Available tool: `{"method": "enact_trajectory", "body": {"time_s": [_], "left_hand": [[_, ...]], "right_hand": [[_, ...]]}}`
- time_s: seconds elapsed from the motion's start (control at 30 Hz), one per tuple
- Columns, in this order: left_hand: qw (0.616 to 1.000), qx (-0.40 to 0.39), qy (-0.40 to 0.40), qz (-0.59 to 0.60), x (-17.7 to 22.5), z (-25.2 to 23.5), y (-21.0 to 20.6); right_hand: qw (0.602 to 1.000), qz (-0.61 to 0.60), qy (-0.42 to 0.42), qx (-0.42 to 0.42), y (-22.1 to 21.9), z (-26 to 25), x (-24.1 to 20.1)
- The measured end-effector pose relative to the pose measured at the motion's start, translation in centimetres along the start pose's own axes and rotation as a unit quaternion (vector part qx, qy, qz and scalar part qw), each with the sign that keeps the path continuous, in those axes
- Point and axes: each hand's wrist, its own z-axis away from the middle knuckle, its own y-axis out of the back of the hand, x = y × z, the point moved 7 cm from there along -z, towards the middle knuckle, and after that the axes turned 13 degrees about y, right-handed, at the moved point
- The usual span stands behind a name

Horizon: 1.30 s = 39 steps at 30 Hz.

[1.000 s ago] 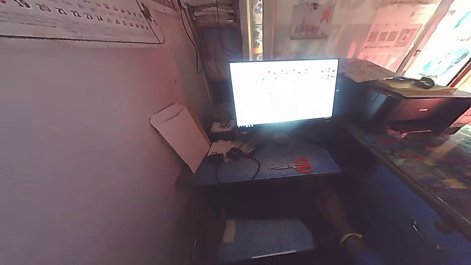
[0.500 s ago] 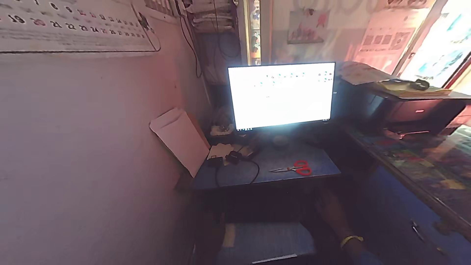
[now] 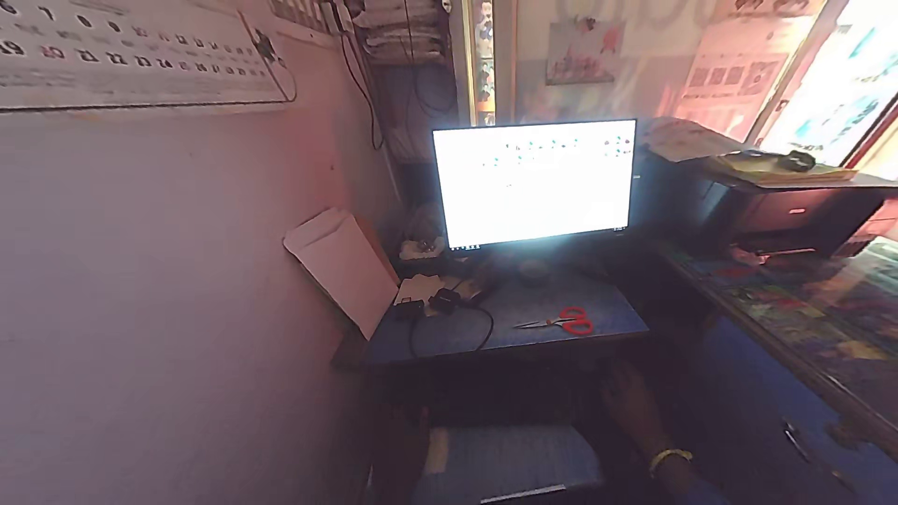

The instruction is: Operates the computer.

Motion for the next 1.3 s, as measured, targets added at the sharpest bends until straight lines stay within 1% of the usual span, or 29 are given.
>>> {"method": "enact_trajectory", "body": {"time_s": [0.1,0.23,0.33,0.5,0.57,0.67,0.8,0.97,1.13,1.3], "left_hand": [[1.0,-0.015,0.017,-0.001,0.4,0.2,0.8],[1.0,-0.021,0.019,-0.003,0.7,0.1,1.2],[1.0,-0.006,0.009,-0.004,0.7,0.0,1.1],[1.0,-0.001,0.01,0.009,0.6,0.0,0.9],[1.0,-0.01,0.017,0.004,0.6,0.1,0.9],[1.0,-0.022,0.021,0.007,0.4,0.2,0.7],[1.0,-0.016,0.015,0.009,0.2,0.2,0.4],[0.999,-0.032,0.034,-0.002,0.2,0.4,0.4],[1.0,-0.019,0.02,-0.002,0.2,0.6,0.5],[0.999,-0.023,0.026,0.013,0.1,0.6,0.5]], "right_hand": [[1.0,-0.011,-0.001,0.007,0.0,-0.2,0.1],[0.999,-0.018,-0.003,-0.033,-0.3,-0.2,0.0],[0.999,-0.008,0.011,-0.041,-0.3,-0.3,-0.3],[0.999,0.001,0.045,-0.03,-0.8,-0.4,0.0],[0.998,-0.004,0.048,-0.036,-1.1,-0.5,0.1],[0.998,-0.013,0.058,-0.022,-0.9,-0.1,0.0],[0.998,-0.017,0.053,-0.028,-0.5,-0.1,-0.4],[0.998,-0.013,0.06,-0.014,-0.5,0.1,-0.4],[0.998,-0.019,0.054,-0.02,-0.6,0.2,-0.3],[0.998,-0.018,0.051,-0.026,-0.8,0.2,-0.2]]}}
